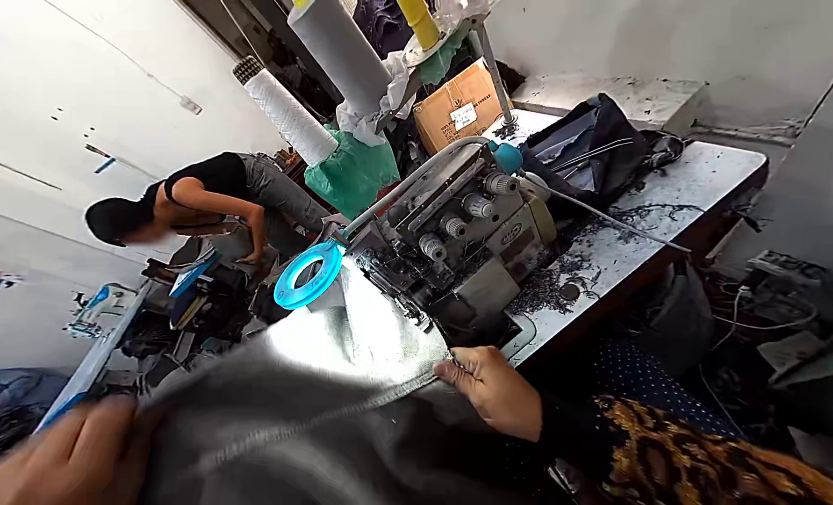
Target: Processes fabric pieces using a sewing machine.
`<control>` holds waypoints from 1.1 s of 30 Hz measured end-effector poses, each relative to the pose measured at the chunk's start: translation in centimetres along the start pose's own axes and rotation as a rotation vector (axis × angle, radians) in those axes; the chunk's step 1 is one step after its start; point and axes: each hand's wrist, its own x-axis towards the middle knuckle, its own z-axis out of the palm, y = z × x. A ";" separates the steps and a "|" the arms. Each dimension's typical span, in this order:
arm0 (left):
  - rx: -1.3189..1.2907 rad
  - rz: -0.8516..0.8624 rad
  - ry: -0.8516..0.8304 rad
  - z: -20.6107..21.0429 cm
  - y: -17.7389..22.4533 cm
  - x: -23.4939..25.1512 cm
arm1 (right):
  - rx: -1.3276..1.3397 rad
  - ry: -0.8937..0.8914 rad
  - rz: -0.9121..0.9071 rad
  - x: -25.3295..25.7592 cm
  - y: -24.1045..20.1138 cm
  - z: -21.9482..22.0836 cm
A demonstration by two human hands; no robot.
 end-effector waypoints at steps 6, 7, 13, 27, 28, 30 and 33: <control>-0.460 -0.166 0.080 0.8 11.6 7.6 | -0.176 0.086 -0.153 -3.3 -0.3 2.3; -0.544 -0.215 0.055 -0.4 16.0 5.8 | -0.222 0.081 -0.176 -4.3 -0.2 2.9; -0.898 -0.539 -0.068 2.7 26.5 -2.4 | -0.232 0.120 -0.287 -5.1 2.6 4.5; -0.648 -0.381 -0.115 -0.6 27.2 0.1 | -0.023 0.086 -0.190 -5.4 0.1 1.9; -0.637 -0.379 -0.104 -0.4 27.3 0.5 | -0.005 0.096 -0.170 -5.1 0.1 1.8; -0.599 -0.380 -0.076 0.3 27.3 1.7 | 0.032 0.118 -0.121 -4.1 -0.1 1.4; -0.578 -0.406 -0.069 1.3 27.3 3.5 | 0.118 0.089 -0.028 -2.2 -0.4 0.6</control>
